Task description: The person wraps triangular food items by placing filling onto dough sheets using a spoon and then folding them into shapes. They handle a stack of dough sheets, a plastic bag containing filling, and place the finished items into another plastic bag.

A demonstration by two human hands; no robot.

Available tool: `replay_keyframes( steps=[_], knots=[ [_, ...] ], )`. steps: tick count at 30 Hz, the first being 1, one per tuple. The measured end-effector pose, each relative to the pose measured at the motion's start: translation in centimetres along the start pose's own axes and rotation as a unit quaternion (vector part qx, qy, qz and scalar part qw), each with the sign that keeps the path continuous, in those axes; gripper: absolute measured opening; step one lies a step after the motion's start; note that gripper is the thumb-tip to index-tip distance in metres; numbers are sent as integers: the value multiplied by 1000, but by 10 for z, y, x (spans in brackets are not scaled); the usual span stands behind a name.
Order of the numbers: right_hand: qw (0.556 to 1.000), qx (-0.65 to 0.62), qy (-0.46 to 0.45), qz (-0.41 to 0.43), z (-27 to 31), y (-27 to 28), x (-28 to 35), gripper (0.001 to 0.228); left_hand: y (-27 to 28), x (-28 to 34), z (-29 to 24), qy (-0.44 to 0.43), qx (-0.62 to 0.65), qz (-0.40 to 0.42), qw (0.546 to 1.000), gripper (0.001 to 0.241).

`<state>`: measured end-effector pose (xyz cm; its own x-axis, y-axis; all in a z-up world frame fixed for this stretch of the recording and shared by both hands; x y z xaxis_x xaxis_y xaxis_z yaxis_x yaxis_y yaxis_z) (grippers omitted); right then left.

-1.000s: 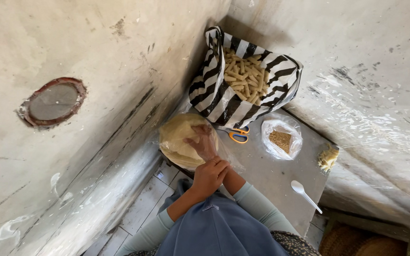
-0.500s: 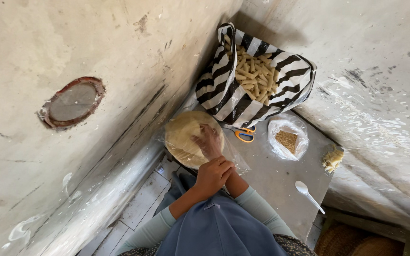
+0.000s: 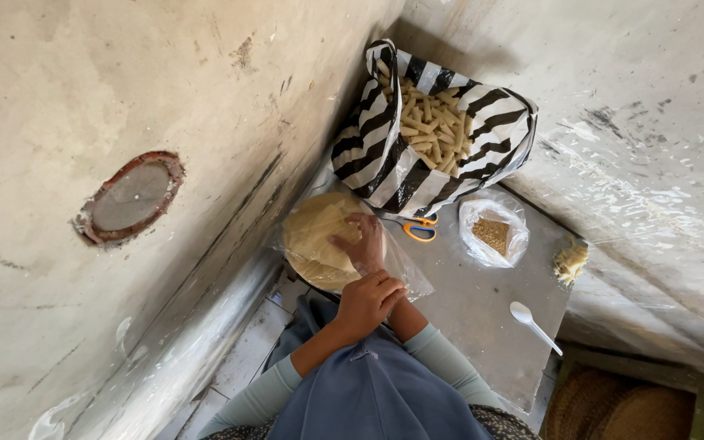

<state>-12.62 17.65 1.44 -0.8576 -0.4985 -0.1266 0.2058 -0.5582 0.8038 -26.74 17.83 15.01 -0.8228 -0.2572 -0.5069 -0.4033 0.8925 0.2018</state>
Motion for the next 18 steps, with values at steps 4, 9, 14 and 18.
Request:
replay_keyframes(
  steps=[4, 9, 14, 18],
  knots=[
    [998, -50, 40, -14, 6, -2, 3, 52, 4, 1, 0, -14, 11, -2, 1000, 13],
    [975, -174, -114, 73, -14, -23, -6, 78, 9, -1, 1, -10, 17, 0, 1000, 12],
    [986, -71, -111, 102, -23, -28, 12, 64, 14, 0, -3, -22, -2, -21, 1000, 11],
    [986, -142, -65, 63, -31, -16, 34, 61, 17, -4, -11, -29, -16, -38, 999, 11]
  ],
)
Point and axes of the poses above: each hand's wrist, its own x-axis away from the middle knuckle, its own y-axis out of the back of the hand, z = x × y, the point moved 8 cm from there along -x, towards the middle knuckle, and after that the axes turned 12 degrees about x, right-handed, at the moved point
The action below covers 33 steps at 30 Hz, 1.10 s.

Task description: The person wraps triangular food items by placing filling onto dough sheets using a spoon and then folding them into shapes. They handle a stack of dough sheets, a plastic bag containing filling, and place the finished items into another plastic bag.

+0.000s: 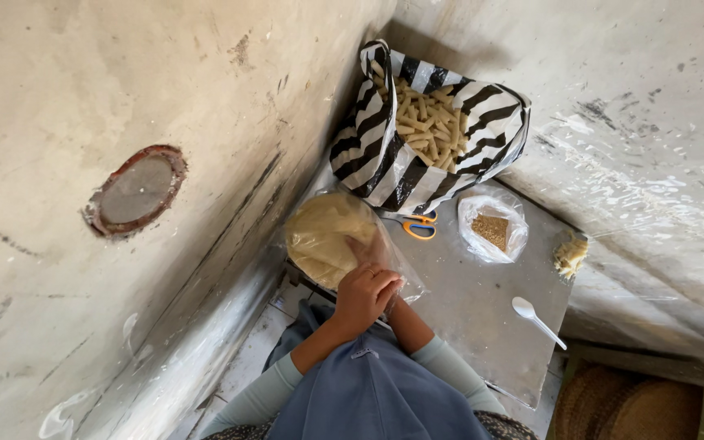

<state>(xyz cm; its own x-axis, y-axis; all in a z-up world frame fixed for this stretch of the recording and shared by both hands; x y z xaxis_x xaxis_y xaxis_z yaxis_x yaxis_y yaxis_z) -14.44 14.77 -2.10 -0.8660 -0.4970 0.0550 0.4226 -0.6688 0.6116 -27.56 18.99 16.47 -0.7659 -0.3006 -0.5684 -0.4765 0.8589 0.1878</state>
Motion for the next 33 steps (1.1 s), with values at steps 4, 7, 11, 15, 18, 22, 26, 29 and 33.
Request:
replay_keyframes(
  steps=[4, 7, 11, 15, 18, 22, 26, 29, 33],
  knots=[
    [999, -35, 4, 0, -22, 14, 17, 57, -5, -2, -1, -9, -6, -3, 1000, 12],
    [998, -61, -15, 1, -39, 41, 36, 55, -16, -2, 2, 4, -10, 2, 1000, 11],
    [995, -57, -69, 35, -68, 106, 67, 52, -33, -2, 10, 28, -10, 18, 999, 11],
    [991, 12, -94, 94, -118, 178, 109, 49, -54, 0, 19, 38, 5, 47, 998, 10],
    [984, 37, -157, 77, -164, 234, 130, 53, -70, 5, 30, 49, 19, 96, 994, 16],
    [954, 272, -122, 24, -162, 283, 128, 69, -55, 28, 55, 11, -15, 73, 997, 36],
    [918, 372, -47, -132, -85, 287, 113, 48, 6, 112, 121, 282, 19, -192, 940, 51],
    [969, 193, -26, -150, -40, 242, 83, 34, 18, 169, 167, 453, 157, -277, 833, 61],
    [954, 208, 214, -27, 26, 146, 65, 34, -18, 192, 195, 589, 360, -249, 679, 57]
  ],
)
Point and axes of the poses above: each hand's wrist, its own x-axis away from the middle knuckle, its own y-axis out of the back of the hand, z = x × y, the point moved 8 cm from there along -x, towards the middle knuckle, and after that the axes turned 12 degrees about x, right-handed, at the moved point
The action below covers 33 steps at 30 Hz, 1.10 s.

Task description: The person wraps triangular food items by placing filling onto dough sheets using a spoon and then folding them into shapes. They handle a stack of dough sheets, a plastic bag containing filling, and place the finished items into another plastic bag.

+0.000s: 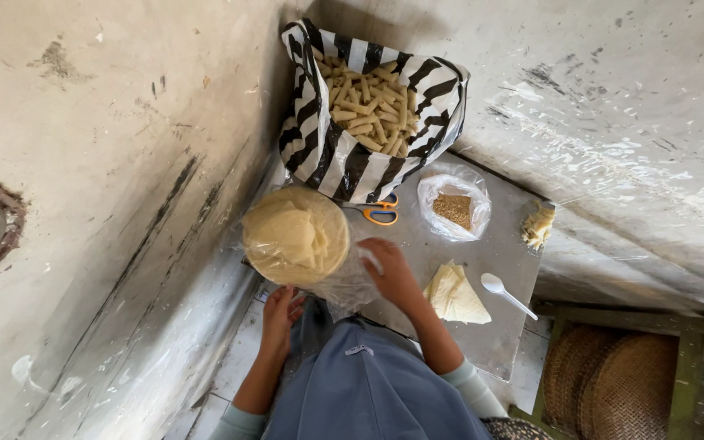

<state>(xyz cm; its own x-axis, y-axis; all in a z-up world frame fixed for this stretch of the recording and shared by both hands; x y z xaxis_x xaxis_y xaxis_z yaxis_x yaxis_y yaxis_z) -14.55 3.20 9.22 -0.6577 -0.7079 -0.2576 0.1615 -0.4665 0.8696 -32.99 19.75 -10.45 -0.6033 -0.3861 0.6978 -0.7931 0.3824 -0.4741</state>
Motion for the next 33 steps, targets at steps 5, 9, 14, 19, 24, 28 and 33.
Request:
replay_keyframes(
  steps=[5, 9, 14, 19, 24, 28, 33],
  knots=[
    [980, 37, 7, 198, -5, -64, 22, 34, -11, 2, -16, -134, -74, -51, 987, 56],
    [980, 4, 60, 188, -4, -67, 41, 37, -21, 7, -31, -80, -86, -44, 992, 42],
    [978, 7, 109, 178, 3, -62, 46, 48, -39, -21, -23, -21, -98, 37, 994, 42],
    [968, 94, 198, 124, 5, -78, 48, 60, -53, -49, -7, -28, -64, 68, 995, 26],
    [944, 108, 121, 286, -27, -153, 27, 51, -44, -46, -27, -52, -44, 103, 992, 19],
    [954, 88, 80, 275, -19, -198, -36, 46, -22, -50, -45, -98, -203, 130, 965, 31],
    [977, 8, 95, 192, -22, -169, -77, 41, -9, -47, -62, -159, -251, 216, 930, 47]
  ],
)
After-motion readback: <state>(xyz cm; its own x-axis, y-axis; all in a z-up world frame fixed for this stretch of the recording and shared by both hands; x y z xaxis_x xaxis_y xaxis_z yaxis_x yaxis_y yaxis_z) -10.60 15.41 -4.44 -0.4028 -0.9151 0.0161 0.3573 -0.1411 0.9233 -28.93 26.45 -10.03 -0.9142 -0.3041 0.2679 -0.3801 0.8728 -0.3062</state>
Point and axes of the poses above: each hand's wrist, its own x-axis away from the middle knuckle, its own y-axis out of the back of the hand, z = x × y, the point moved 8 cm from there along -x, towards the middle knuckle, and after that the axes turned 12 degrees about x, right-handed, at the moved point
